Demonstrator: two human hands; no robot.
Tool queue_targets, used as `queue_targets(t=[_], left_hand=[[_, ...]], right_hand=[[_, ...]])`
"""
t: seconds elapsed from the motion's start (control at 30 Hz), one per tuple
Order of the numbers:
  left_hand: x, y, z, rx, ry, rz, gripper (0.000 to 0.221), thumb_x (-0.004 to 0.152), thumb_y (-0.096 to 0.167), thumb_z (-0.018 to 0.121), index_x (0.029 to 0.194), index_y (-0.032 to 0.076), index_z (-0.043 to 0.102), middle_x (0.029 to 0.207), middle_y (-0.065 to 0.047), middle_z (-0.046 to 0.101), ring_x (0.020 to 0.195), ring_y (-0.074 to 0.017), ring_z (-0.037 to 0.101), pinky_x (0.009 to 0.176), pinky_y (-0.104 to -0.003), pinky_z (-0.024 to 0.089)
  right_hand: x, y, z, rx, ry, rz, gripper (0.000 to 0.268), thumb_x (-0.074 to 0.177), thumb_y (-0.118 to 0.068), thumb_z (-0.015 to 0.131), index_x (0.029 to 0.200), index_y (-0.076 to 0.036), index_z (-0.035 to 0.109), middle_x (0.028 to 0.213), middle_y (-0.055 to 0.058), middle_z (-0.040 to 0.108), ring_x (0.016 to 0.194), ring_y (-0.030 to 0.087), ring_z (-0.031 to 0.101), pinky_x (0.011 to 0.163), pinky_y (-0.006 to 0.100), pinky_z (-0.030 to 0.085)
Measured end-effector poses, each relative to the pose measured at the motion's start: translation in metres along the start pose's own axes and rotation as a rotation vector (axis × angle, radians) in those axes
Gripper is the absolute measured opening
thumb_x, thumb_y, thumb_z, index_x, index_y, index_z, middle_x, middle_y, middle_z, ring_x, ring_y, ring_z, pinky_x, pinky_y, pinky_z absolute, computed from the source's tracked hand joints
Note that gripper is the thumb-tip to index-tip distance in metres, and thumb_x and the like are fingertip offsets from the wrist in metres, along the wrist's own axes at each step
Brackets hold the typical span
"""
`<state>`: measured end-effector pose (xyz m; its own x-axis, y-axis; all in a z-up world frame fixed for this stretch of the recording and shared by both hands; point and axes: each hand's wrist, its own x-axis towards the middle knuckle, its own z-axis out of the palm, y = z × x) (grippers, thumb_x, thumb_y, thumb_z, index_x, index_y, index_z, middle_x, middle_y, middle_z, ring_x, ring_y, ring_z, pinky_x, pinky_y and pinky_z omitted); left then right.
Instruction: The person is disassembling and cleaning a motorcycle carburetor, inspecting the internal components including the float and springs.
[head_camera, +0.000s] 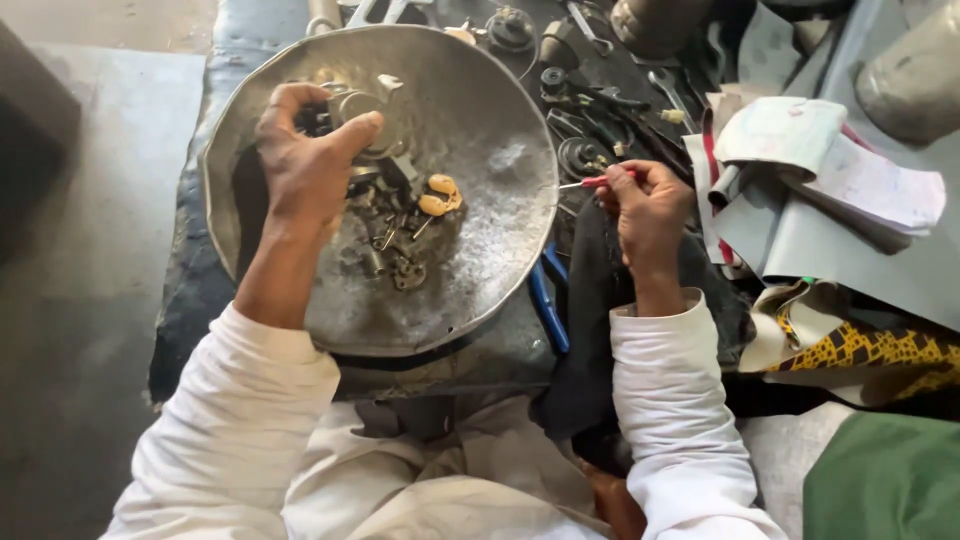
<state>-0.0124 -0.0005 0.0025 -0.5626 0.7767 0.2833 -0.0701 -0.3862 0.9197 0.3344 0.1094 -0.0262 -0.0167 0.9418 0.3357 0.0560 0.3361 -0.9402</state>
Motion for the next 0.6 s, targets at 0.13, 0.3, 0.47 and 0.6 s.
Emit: queue_targets(t=[0.13,0.3,0.47,0.6], left_hand=[[0.000,-0.001,0.002,0.048,0.042,-0.004,0.041,0.077,0.006,0.086,0.109,0.004,0.060,0.096,-0.006,0.073,0.078,-0.0120,0.071,0.064,-0.024,0.058],[0.001,-0.001,0.004,0.169,0.054,0.047,0.039,0.075,0.011,0.087,0.105,0.004,0.063,0.095,-0.004,0.071,0.081,-0.0118,0.068,0.068,-0.025,0.057],[-0.003,0.005,0.005,0.193,0.077,0.036,0.038,0.071,0.012,0.087,0.101,0.004,0.064,0.095,-0.004,0.069,0.079,-0.0108,0.069,0.066,-0.025,0.059],[0.001,0.001,0.005,0.202,0.070,0.036,0.040,0.071,0.012,0.088,0.102,0.005,0.064,0.092,-0.003,0.069,0.078,-0.0116,0.067,0.064,-0.024,0.057]], right_hand=[[0.002,0.020,-0.006,-0.002,-0.006,-0.004,0.012,0.096,-0.005,0.075,0.102,0.005,0.071,0.085,0.009,0.072,0.069,0.012,0.070,0.065,0.024,0.058],[0.007,0.014,-0.007,0.117,0.011,0.141,0.012,0.096,-0.011,0.072,0.099,0.001,0.071,0.081,0.009,0.073,0.066,0.013,0.071,0.063,0.026,0.060],[0.000,0.018,-0.004,-0.273,-0.030,-0.068,0.023,0.095,-0.014,0.076,0.106,0.005,0.071,0.082,0.011,0.073,0.069,0.020,0.068,0.064,0.031,0.055],[-0.018,0.000,0.000,-1.048,0.129,-0.751,0.038,0.081,-0.025,0.082,0.108,0.000,0.073,0.103,0.021,0.074,0.091,0.036,0.071,0.078,0.042,0.056]])
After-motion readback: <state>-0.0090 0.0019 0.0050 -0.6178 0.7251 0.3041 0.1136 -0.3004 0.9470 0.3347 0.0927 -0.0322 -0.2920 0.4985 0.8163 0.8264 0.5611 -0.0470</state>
